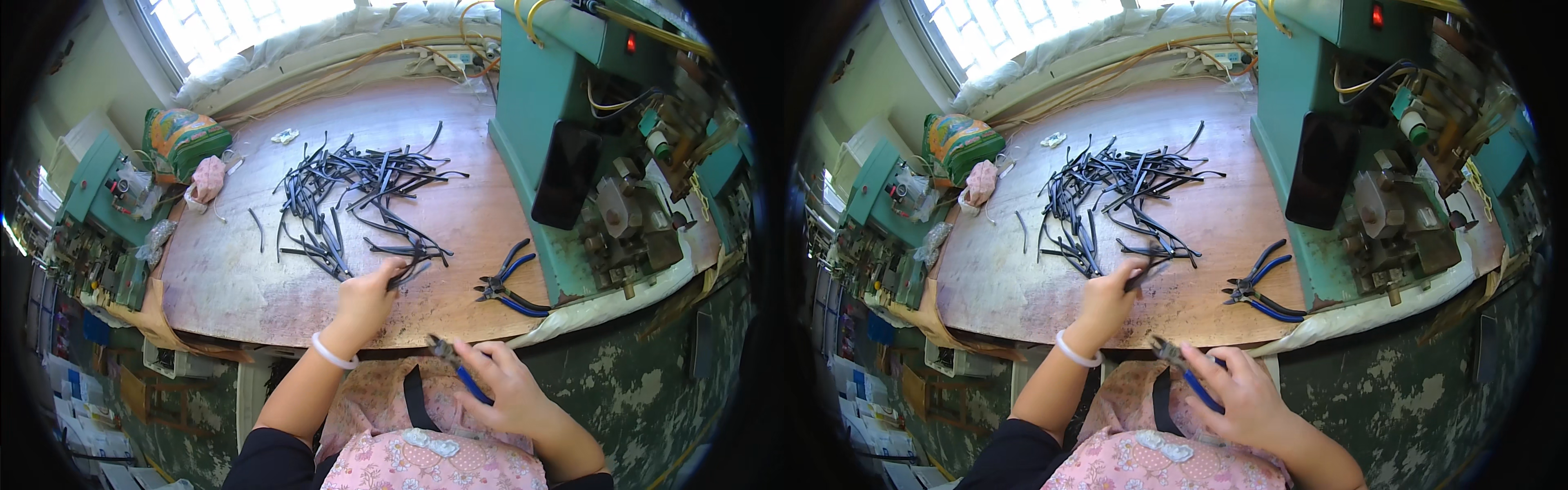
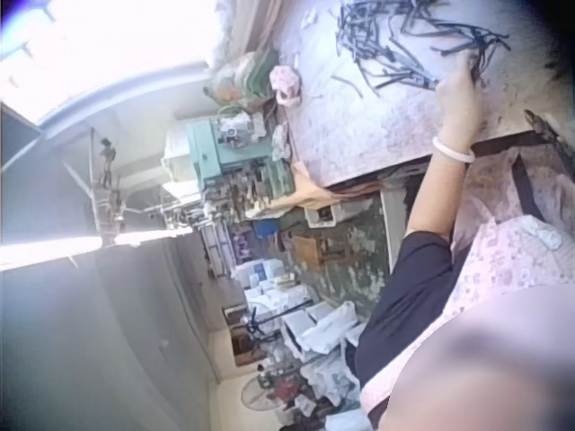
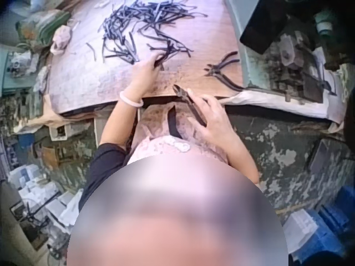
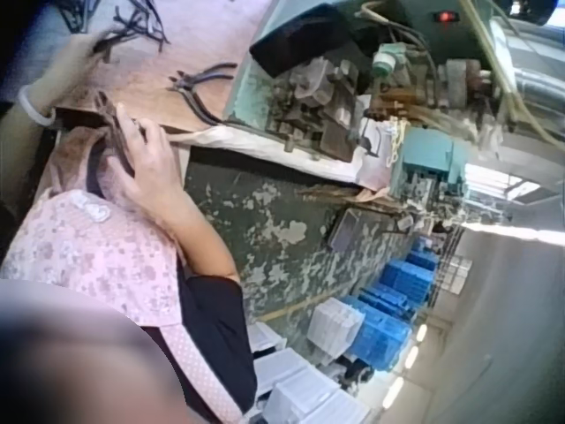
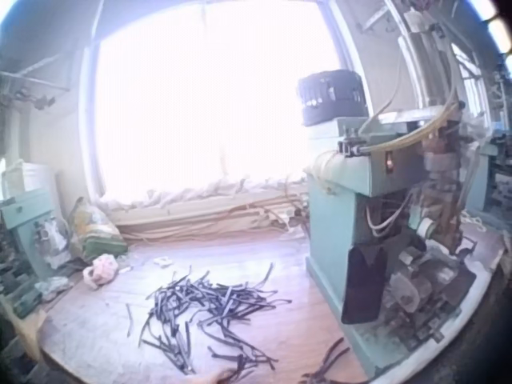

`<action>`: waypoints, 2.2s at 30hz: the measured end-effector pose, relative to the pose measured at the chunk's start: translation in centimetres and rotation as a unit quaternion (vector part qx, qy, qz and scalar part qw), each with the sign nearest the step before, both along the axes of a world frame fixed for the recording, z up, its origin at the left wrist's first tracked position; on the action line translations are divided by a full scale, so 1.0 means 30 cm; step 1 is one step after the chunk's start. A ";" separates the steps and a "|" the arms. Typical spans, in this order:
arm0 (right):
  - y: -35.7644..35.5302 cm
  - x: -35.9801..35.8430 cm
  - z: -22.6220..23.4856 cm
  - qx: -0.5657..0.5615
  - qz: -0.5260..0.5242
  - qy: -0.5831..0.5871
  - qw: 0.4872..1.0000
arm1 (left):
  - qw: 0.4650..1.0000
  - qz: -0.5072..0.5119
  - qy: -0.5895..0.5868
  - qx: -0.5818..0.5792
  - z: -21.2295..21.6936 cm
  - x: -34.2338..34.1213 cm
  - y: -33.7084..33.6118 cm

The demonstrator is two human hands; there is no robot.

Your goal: The person repeatedly picks up black cables from a pile on a wooden table and uses pliers to cut off the ends. The cut pieces are dropped back onto the table. The person continues this process throughout the clip.

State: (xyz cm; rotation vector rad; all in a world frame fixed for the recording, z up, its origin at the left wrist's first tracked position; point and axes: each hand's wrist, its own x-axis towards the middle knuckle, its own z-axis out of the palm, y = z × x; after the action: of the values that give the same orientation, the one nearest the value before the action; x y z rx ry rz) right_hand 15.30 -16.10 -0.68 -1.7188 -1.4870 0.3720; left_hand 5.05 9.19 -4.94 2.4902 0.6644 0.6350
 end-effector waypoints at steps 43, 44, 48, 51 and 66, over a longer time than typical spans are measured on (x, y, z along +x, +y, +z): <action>-0.002 -0.002 0.059 0.014 -0.015 -0.131 0.991 | 0.750 -0.182 -0.417 -0.479 0.158 -0.102 -0.206; 0.002 0.003 0.052 0.022 -0.027 -0.132 0.991 | 0.774 -0.200 -0.399 -0.450 0.151 -0.073 -0.169; -0.005 0.007 0.038 0.026 -0.025 -0.056 0.998 | 0.908 -0.032 -0.157 -0.387 0.194 0.074 -0.020; -0.003 0.000 0.049 0.028 -0.013 -0.043 0.999 | 0.984 -0.095 -0.022 0.149 0.068 0.192 0.146; 0.021 0.021 0.001 -0.033 -0.012 -0.001 0.999 | 0.712 -0.136 -0.173 -0.667 0.167 -0.034 -0.055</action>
State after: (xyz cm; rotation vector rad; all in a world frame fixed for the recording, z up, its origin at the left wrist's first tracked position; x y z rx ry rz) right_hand 15.92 -15.46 -0.65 -1.7888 -1.4688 0.4102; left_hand 4.03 7.54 0.08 1.0096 0.3409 0.2701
